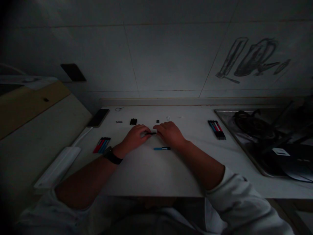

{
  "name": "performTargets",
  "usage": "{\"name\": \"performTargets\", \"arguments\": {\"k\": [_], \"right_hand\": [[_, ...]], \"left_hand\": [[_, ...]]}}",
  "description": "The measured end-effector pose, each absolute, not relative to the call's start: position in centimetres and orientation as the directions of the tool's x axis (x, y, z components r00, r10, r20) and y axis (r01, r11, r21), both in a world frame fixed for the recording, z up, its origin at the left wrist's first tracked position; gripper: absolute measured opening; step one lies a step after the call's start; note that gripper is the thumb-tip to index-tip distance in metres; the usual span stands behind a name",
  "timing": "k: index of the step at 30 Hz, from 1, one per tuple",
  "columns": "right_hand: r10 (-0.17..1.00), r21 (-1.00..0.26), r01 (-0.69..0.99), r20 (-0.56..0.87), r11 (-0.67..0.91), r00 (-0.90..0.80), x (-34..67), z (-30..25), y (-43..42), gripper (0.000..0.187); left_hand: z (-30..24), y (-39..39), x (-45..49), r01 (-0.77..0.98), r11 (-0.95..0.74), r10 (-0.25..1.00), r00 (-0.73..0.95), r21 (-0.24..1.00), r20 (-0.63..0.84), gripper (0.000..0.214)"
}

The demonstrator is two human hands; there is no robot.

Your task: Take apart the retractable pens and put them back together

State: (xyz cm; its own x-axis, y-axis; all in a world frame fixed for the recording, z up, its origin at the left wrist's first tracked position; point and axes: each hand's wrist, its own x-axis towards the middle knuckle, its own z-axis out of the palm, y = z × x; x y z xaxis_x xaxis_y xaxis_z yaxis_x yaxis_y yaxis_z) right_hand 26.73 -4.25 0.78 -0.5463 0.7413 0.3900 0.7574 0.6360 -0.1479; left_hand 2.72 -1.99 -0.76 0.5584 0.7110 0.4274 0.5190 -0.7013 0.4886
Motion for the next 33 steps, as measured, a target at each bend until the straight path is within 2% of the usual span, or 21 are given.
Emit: {"name": "performTargets", "arguments": {"k": [6,11,14,20,33], "right_hand": [[0.734,-0.146,0.771,0.456,0.620,-0.503,27.8,1.1,-4.1,0.044],[0.766,-0.165,0.821,0.495,0.546,-0.410,29.5,1.7,-3.3,0.027],[0.756,-0.164,0.809,0.496,0.565,-0.427,29.6,1.7,-3.0,0.022],[0.661,-0.131,0.739,0.568,0.661,-0.491,28.6,1.4,-3.2,0.020],[0.707,-0.183,0.734,0.492,0.655,-0.508,28.5,0.6,-2.9,0.026]], "left_hand": [[-0.8,-1.7,2.5,0.545,-0.649,0.761,0.464,0.531,0.454,0.006],[-0.7,-1.4,2.2,0.566,-0.598,0.799,0.365,0.568,0.477,0.006],[-0.7,-1.4,2.2,0.561,-0.613,0.787,0.379,0.556,0.486,0.006],[-0.9,-1.4,2.3,0.560,-0.655,0.754,0.434,0.507,0.493,0.006],[-0.9,-1.4,2.2,0.545,-0.677,0.734,0.447,0.495,0.511,0.005]]}}
